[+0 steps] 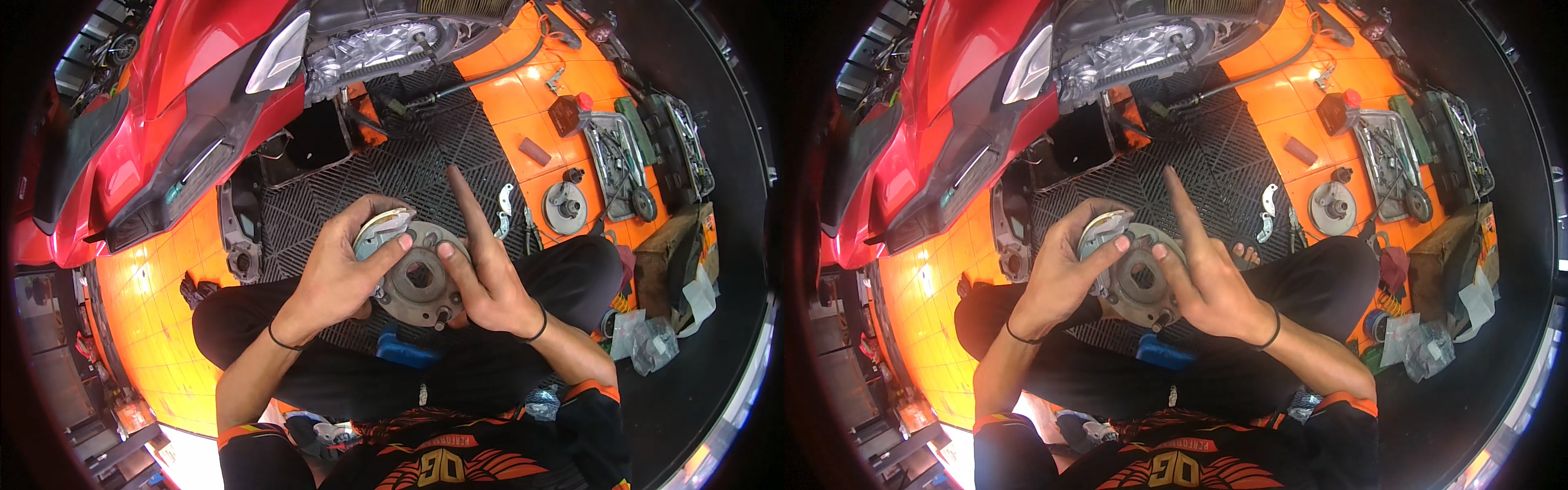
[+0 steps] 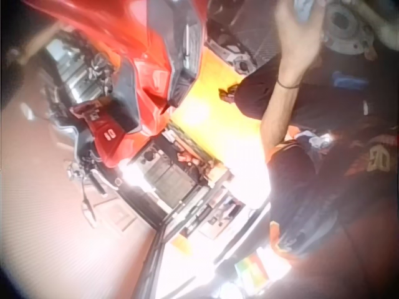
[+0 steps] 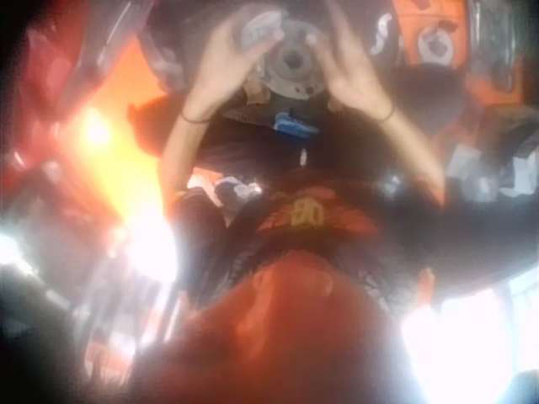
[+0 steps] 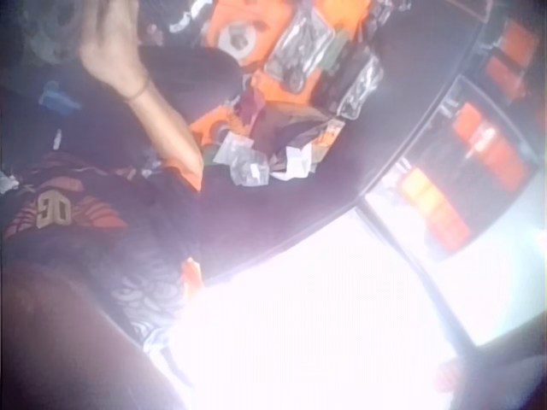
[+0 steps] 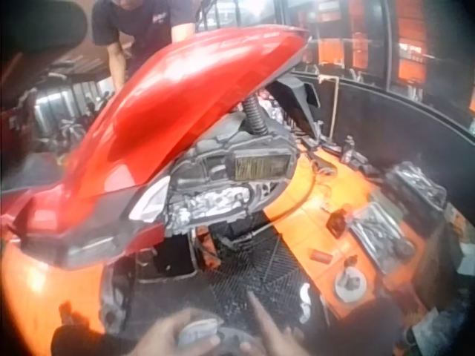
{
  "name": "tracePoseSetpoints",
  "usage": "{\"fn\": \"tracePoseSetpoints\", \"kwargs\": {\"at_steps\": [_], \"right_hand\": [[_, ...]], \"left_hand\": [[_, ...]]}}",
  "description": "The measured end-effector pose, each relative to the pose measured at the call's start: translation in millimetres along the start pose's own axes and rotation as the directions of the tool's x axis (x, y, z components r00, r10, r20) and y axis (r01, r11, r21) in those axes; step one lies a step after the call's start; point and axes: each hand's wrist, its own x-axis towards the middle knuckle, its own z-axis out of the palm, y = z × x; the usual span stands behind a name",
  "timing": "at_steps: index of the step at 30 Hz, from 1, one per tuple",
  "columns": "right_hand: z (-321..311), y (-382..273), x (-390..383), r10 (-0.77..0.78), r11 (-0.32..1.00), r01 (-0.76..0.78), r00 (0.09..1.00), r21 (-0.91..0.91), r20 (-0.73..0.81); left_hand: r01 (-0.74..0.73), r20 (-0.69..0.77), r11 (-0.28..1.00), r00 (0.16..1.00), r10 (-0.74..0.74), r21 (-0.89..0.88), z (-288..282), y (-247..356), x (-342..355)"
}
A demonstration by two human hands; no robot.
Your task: The person sits on the floor and works on a circular metal motorcycle part, likely a brake rotor or clutch assembly. They use a screwdriver to pry and adjust components, then use a wrench to tighten bolts on the assembly.
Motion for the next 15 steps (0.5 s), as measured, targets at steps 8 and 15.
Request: {"fn": "tracePoseSetpoints", "kwargs": {"at_steps": [8,15], "right_hand": [[-3,-2,0,0.034,0.999,-0.033,0.999,-0.033,0.026],[-5,-2,1,-0.059,0.986,0.057,0.998,-0.156,-0.009]], "left_hand": [[-0.137,0.019,0.981,0.991,0.136,0.134,3,-8,1],[-0.289,0.074,0.927,0.957,0.279,0.239,11,-16,1]]}}
